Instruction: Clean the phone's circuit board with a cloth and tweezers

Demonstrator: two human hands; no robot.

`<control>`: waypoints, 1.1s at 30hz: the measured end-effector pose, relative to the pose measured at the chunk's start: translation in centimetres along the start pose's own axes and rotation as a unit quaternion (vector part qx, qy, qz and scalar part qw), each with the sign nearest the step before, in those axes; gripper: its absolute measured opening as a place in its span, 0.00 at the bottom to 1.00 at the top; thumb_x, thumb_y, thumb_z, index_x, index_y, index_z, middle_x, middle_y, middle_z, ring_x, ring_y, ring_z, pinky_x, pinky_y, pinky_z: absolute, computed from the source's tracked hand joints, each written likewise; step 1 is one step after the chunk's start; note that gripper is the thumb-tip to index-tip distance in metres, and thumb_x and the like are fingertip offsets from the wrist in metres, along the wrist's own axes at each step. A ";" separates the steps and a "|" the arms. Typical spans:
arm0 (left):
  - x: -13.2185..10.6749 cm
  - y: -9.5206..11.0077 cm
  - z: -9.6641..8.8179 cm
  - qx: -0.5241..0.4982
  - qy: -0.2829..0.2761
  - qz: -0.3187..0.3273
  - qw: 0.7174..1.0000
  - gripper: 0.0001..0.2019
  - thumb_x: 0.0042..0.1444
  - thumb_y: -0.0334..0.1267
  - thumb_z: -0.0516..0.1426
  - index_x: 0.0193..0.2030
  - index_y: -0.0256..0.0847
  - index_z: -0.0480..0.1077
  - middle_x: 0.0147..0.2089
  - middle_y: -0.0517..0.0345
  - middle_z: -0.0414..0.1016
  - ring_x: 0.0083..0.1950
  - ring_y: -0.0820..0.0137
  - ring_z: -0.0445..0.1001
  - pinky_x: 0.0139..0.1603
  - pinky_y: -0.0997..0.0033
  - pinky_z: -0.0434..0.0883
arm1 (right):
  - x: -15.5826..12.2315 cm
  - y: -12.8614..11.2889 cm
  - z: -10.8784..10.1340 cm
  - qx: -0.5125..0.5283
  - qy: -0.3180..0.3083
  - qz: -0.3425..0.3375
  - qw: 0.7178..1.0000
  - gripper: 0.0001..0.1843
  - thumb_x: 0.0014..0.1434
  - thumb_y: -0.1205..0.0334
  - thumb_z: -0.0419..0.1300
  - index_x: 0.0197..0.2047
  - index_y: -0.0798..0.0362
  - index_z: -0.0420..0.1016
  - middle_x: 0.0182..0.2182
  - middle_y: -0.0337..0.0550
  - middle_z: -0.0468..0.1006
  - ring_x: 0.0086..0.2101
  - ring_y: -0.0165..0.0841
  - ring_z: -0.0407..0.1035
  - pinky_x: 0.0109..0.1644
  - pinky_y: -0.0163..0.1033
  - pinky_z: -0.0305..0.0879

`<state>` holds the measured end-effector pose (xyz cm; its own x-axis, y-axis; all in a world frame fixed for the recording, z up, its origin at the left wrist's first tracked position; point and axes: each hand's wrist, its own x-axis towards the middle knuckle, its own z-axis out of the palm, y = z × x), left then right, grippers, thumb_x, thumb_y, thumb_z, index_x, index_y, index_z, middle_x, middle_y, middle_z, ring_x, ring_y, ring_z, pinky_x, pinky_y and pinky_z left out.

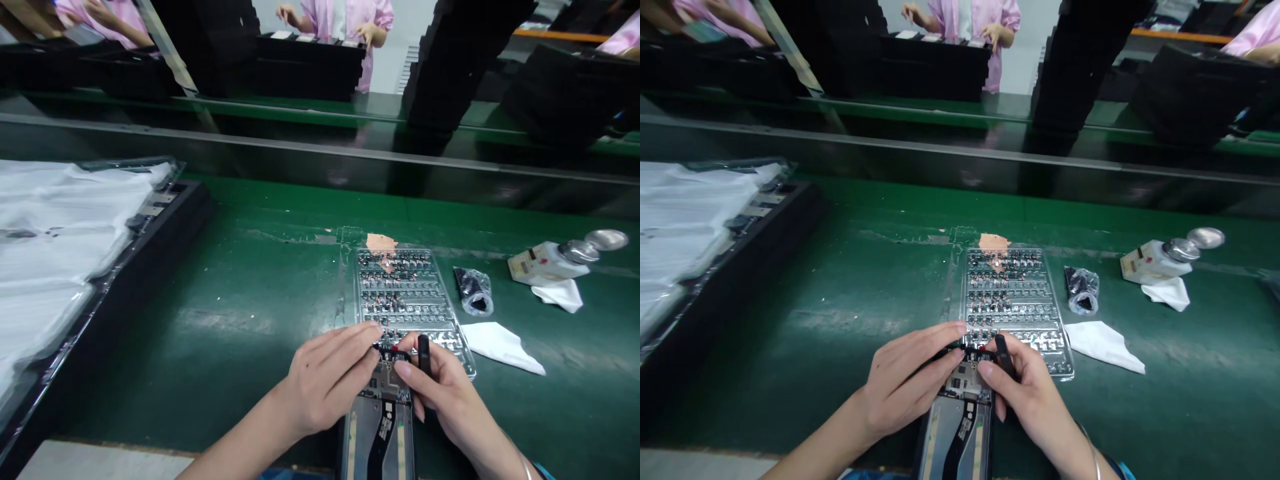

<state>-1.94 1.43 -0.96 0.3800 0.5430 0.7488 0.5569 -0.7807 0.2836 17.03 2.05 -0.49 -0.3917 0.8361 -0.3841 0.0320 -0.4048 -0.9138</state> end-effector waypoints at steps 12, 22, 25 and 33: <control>0.5 0.2 -0.7 0.029 -0.060 0.072 0.995 0.12 0.56 0.25 0.47 0.38 0.25 0.71 0.43 0.37 0.77 0.50 0.57 0.73 0.45 0.63 0.74 | 0.1 -0.1 -0.1 0.005 -0.011 -0.023 1.000 0.13 0.54 0.53 0.61 0.35 0.52 0.66 0.19 0.28 0.55 0.16 0.20 0.52 0.15 0.23 0.57; 0.6 1.1 -1.8 -0.061 -0.092 -0.120 0.987 0.12 0.57 0.25 0.49 0.46 0.35 0.66 0.49 0.45 0.72 0.52 0.63 0.70 0.49 0.65 0.68 | -0.5 0.1 -0.5 -0.004 0.016 0.001 1.000 0.17 0.51 0.49 0.62 0.35 0.53 0.66 0.19 0.29 0.57 0.16 0.20 0.53 0.16 0.24 0.55; 0.7 1.2 -1.3 -0.312 -0.110 -0.378 0.865 0.10 0.58 0.33 0.52 0.47 0.40 0.63 0.45 0.52 0.72 0.46 0.68 0.70 0.42 0.73 0.67 | -0.8 0.0 -0.3 0.004 0.048 0.009 0.999 0.19 0.50 0.47 0.62 0.35 0.53 0.66 0.18 0.29 0.58 0.15 0.19 0.52 0.16 0.24 0.53; 1.3 0.4 1.6 -0.545 -0.085 -0.480 0.682 0.12 0.49 0.38 0.60 0.38 0.36 0.64 0.31 0.61 0.64 0.33 0.75 0.63 0.34 0.78 0.59 | 1.0 -0.4 -0.9 -0.154 0.136 -0.093 0.974 0.17 0.45 0.48 0.64 0.29 0.53 0.70 0.20 0.35 0.67 0.21 0.27 0.61 0.22 0.29 0.60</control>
<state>-0.05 2.30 -0.79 0.3582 0.9216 -0.1496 -0.2360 0.2445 0.9405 17.46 3.36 -0.65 -0.1600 0.9687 -0.1896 0.2746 -0.1408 -0.9512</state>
